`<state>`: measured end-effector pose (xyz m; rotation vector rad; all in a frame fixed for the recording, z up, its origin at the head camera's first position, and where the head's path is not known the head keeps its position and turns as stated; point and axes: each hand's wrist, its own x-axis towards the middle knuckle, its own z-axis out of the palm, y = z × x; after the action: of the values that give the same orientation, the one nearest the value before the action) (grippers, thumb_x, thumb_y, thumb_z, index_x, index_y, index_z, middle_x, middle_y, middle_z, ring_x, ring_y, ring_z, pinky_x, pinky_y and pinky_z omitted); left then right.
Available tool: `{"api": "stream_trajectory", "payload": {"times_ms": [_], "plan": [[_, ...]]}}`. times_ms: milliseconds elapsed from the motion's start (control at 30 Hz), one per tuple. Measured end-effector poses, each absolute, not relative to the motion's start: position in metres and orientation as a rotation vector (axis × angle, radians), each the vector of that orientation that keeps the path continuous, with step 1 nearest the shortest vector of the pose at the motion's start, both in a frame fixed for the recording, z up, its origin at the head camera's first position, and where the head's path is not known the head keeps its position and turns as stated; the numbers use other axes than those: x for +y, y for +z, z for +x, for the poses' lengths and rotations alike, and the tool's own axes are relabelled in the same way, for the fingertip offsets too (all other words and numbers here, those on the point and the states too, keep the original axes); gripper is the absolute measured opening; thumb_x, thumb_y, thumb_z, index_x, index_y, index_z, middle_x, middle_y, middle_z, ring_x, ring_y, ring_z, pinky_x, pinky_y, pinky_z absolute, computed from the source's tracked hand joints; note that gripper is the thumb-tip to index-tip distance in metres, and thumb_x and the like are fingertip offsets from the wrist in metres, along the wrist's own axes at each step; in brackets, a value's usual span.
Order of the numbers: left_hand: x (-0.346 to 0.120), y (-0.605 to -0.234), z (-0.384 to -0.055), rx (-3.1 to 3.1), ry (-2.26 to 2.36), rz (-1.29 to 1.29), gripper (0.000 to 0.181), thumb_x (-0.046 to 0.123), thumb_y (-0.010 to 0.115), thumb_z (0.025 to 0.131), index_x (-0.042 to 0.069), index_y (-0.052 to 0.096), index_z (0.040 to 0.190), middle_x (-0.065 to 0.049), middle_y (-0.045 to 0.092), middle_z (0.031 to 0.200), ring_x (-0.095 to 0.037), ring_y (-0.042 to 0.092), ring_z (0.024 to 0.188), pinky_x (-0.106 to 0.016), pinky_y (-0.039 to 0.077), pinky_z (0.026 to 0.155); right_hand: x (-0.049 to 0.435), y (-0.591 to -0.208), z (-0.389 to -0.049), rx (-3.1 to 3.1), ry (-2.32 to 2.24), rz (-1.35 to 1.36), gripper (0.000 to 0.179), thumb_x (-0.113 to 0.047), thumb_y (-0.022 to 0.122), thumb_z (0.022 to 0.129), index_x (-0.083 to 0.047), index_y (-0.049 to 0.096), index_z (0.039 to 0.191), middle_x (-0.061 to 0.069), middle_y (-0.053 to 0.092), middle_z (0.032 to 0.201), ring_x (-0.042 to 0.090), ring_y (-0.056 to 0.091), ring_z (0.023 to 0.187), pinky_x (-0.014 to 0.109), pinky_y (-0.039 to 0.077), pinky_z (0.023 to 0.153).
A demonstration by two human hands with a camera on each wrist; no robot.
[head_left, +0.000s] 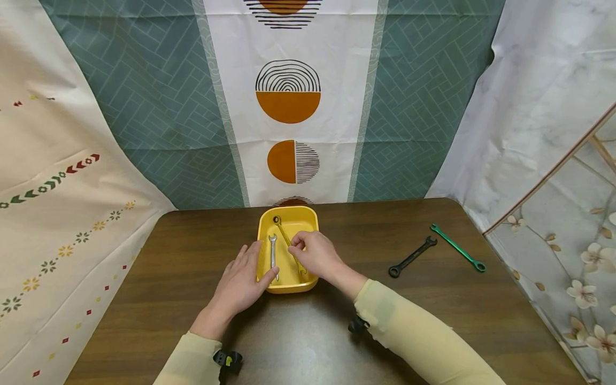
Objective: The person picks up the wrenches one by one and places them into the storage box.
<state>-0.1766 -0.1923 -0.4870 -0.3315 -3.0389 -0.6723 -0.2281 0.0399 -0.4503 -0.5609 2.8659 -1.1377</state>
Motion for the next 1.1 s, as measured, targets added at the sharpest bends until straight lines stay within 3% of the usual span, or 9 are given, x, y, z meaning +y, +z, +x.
{"api": "stream_trajectory", "payload": {"times_ms": [367,800,1100], "plan": [[-0.192,-0.488,-0.177,-3.023,-0.659,-0.341,0.098,0.065,0.057,0.108,0.000,0.024,0.174,-0.021,0.032,0.178,-0.046,0.024,0.165,-0.074,0.029,0.124,0.032,-0.452,-0.224,2.968,-1.023,-0.555,0.011,-0.027,0.079,0.104,-0.018,0.077,0.096,-0.012,0.065,0.082,0.014,0.057,0.090,0.034,0.050,0.079],[-0.192,-0.488,-0.177,-3.025,-0.661,-0.336,0.099,0.065,0.057,0.108,0.000,0.024,0.174,-0.020,0.031,0.178,-0.046,0.024,0.165,-0.073,0.029,0.125,0.023,-0.459,-0.230,3.029,-0.928,-0.557,0.014,-0.026,0.078,0.104,-0.018,0.077,0.093,-0.013,0.062,0.074,0.014,0.058,0.086,0.033,0.050,0.077],[-0.192,-0.489,-0.177,-3.012,-0.656,-0.345,0.097,0.064,0.058,0.109,0.000,0.025,0.174,-0.020,0.033,0.177,-0.046,0.025,0.165,-0.074,0.030,0.124,0.017,-0.462,-0.229,3.096,-0.824,-0.615,0.018,-0.023,0.079,0.102,-0.017,0.075,0.085,-0.010,0.066,0.073,0.021,0.063,0.089,0.045,0.048,0.108]]}}
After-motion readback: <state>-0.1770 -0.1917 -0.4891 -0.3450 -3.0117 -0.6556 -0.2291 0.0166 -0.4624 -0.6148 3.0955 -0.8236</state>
